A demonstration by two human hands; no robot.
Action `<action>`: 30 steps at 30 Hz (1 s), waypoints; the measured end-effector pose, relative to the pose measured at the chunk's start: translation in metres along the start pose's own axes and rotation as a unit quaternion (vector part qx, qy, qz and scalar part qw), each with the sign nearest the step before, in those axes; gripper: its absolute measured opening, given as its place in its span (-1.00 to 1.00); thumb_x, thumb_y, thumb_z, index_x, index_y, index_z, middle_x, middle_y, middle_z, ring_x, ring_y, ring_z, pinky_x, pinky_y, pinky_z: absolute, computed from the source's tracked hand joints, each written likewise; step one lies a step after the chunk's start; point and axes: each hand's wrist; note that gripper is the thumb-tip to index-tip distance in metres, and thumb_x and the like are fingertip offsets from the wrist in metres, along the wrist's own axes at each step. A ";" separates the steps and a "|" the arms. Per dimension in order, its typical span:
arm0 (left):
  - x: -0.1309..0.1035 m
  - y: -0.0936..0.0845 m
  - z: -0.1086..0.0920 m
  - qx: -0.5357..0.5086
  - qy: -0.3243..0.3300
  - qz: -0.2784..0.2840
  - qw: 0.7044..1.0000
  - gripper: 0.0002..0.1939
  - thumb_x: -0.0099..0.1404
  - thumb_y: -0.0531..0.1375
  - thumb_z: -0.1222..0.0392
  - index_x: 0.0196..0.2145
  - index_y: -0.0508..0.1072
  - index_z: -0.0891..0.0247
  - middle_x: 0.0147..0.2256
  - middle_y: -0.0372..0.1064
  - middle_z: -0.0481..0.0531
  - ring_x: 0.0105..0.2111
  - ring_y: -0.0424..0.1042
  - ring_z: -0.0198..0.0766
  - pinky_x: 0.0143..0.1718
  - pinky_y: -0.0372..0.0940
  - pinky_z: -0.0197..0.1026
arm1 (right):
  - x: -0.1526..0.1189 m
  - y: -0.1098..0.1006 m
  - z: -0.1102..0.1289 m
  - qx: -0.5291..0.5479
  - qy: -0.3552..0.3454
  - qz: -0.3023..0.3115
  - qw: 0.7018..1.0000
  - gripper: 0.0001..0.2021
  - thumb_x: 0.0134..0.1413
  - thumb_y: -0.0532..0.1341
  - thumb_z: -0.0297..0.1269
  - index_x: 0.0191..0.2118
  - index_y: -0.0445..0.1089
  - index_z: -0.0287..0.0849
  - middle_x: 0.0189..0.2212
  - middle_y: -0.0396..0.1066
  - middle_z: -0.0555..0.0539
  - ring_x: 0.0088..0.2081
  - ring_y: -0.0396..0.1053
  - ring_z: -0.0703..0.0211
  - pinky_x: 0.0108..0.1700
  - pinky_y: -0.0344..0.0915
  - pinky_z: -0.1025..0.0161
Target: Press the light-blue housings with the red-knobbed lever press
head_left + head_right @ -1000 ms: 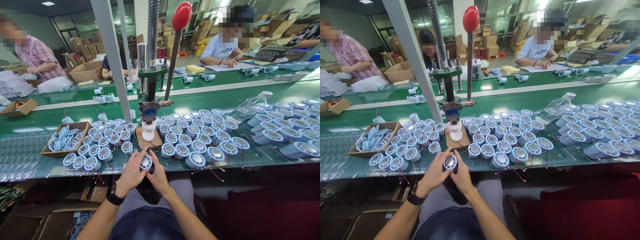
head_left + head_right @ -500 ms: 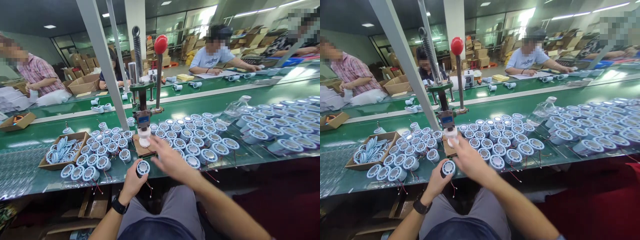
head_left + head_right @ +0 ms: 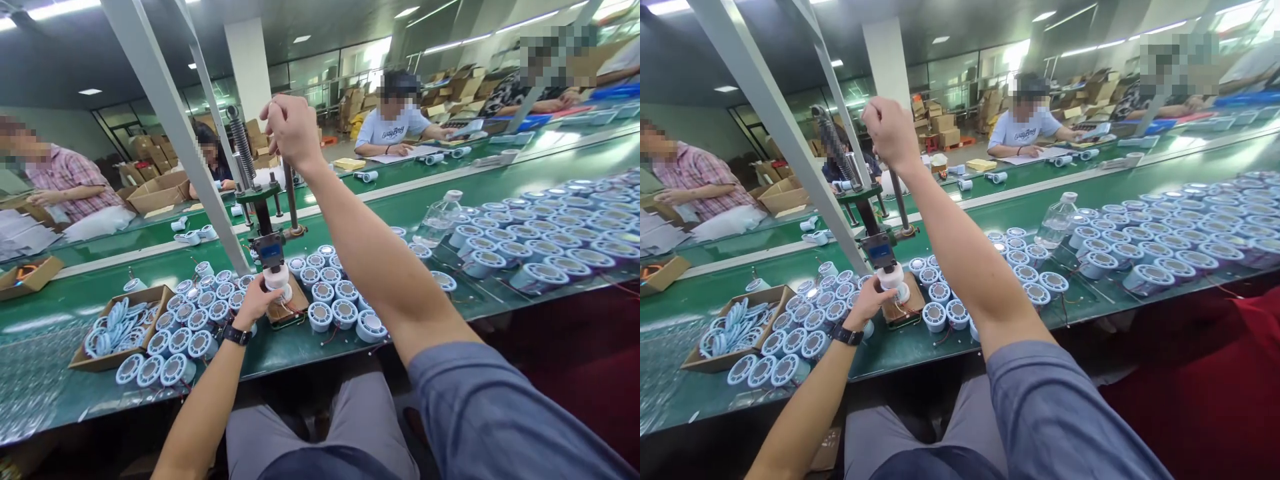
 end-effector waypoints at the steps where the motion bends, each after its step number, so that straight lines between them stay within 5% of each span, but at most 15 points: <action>1: 0.004 0.002 0.001 -0.009 -0.002 0.013 1.000 -0.44 0.00 0.39 0.10 -0.05 0.44 0.36 -0.07 0.51 0.19 -0.08 0.48 -0.03 0.03 0.33 0.03 | 0.000 0.001 -0.001 0.005 -0.002 0.000 1.000 -0.70 0.33 -0.13 -0.42 -0.32 0.29 -0.39 -0.51 0.19 0.07 -0.53 0.32 0.45 -0.24 0.35 0.35; 6: 0.007 0.001 0.005 -0.046 -0.011 0.067 0.997 -0.42 -0.04 0.44 0.10 -0.07 0.44 0.37 -0.08 0.51 0.19 -0.08 0.48 -0.02 0.05 0.33 0.06 | 0.007 -0.013 0.010 0.023 0.016 -0.008 1.000 -0.71 0.32 -0.13 -0.42 -0.26 0.30 -0.36 -0.50 0.21 0.08 -0.48 0.38 0.42 -0.25 0.34 0.38; 8: 0.004 0.001 0.008 -0.056 -0.009 0.070 0.996 -0.38 -0.04 0.43 0.16 -0.02 0.41 0.38 -0.06 0.49 0.20 -0.06 0.46 0.00 0.06 0.32 0.06 | -0.016 -0.030 0.025 0.022 -0.003 -0.005 1.000 -0.68 0.31 -0.15 -0.44 -0.27 0.33 -0.34 -0.47 0.27 0.05 -0.40 0.41 0.39 -0.22 0.35 0.38; 11: 0.000 0.004 0.014 -0.069 0.000 0.054 0.996 -0.29 -0.04 0.40 0.28 0.09 0.34 0.36 0.02 0.43 0.20 0.03 0.41 0.02 0.12 0.26 0.05 | -0.110 -0.055 0.043 0.023 -0.110 -0.025 0.993 -0.75 0.25 -0.01 -0.46 -0.28 0.42 -0.27 -0.34 0.42 -0.03 -0.26 0.42 0.29 -0.16 0.40 0.30; 13: -0.002 0.007 0.016 -0.081 0.008 0.046 0.996 -0.26 -0.05 0.38 0.34 0.12 0.32 0.33 0.07 0.40 0.17 0.08 0.37 0.01 0.16 0.22 0.02 | -0.200 -0.057 0.039 -0.011 -0.115 -0.102 0.988 -0.78 0.28 0.05 -0.35 -0.15 0.44 -0.09 -0.22 0.42 -0.06 -0.13 0.44 0.13 -0.07 0.44 0.08; 15: -0.003 0.008 0.018 -0.095 0.016 0.043 0.994 -0.25 -0.07 0.37 0.38 0.12 0.33 0.30 0.07 0.40 0.15 0.09 0.36 -0.01 0.18 0.19 -0.01 | -0.284 -0.052 0.023 -0.053 -0.195 -0.171 0.964 -0.74 0.28 -0.01 -0.37 -0.16 0.43 -0.05 -0.28 0.36 -0.06 -0.15 0.45 0.08 -0.07 0.45 -0.03; 18: -0.004 0.009 0.020 -0.112 0.020 0.039 0.993 -0.25 -0.09 0.37 0.40 0.11 0.34 0.30 0.05 0.41 0.14 0.07 0.37 -0.01 0.19 0.18 -0.01 | -0.342 -0.048 0.004 -0.097 -0.173 -0.131 0.971 -0.79 0.10 0.14 -0.59 -0.27 0.44 -0.15 -0.30 0.33 -0.06 -0.10 0.42 0.09 -0.04 0.42 0.03; 21: -0.005 0.010 0.022 -0.130 0.014 0.032 0.991 -0.23 -0.09 0.37 0.40 0.13 0.32 0.31 0.06 0.39 0.17 0.06 0.38 0.00 0.18 0.18 0.01 | -0.296 -0.062 0.012 -0.096 -0.183 -0.099 0.973 -0.78 0.09 0.19 -0.60 -0.22 0.44 -0.15 -0.17 0.39 -0.06 -0.06 0.41 0.12 0.04 0.38 0.02; 24: -0.002 0.012 0.022 -0.152 0.007 0.019 0.988 -0.18 -0.07 0.37 0.37 0.17 0.25 0.34 0.07 0.38 0.22 0.07 0.38 0.01 0.18 0.18 0.05 | -0.185 -0.070 0.023 -0.093 -0.230 -0.099 0.964 -0.84 0.27 0.13 -0.41 -0.13 0.44 -0.14 -0.14 0.41 -0.05 -0.05 0.42 0.23 0.02 0.39 0.19; 27: -0.001 0.017 0.018 -0.170 0.009 0.007 0.985 -0.13 -0.05 0.38 0.34 0.22 0.19 0.33 0.08 0.38 0.24 0.09 0.37 -0.01 0.19 0.18 0.06 | -0.075 -0.054 0.013 -0.090 -0.169 -0.029 0.981 -0.57 0.40 -0.12 -0.18 0.03 0.33 -0.40 -0.07 0.36 -0.10 -0.21 0.44 0.43 -0.16 0.33 0.39; 30: -0.017 0.021 0.011 -0.170 0.015 0.001 0.985 -0.09 -0.05 0.40 0.35 0.24 0.16 0.30 0.12 0.36 0.23 0.12 0.35 -0.01 0.21 0.18 0.05 | -0.027 -0.029 -0.009 -0.119 -0.173 0.040 0.977 -0.39 0.37 -0.32 -0.13 0.21 0.11 -0.54 0.11 0.24 -0.21 -0.05 0.41 0.35 -0.10 0.30 0.35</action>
Point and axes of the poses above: each hand's wrist, its own x-axis towards the middle knuckle, its own y-axis out of the palm, z = x × y
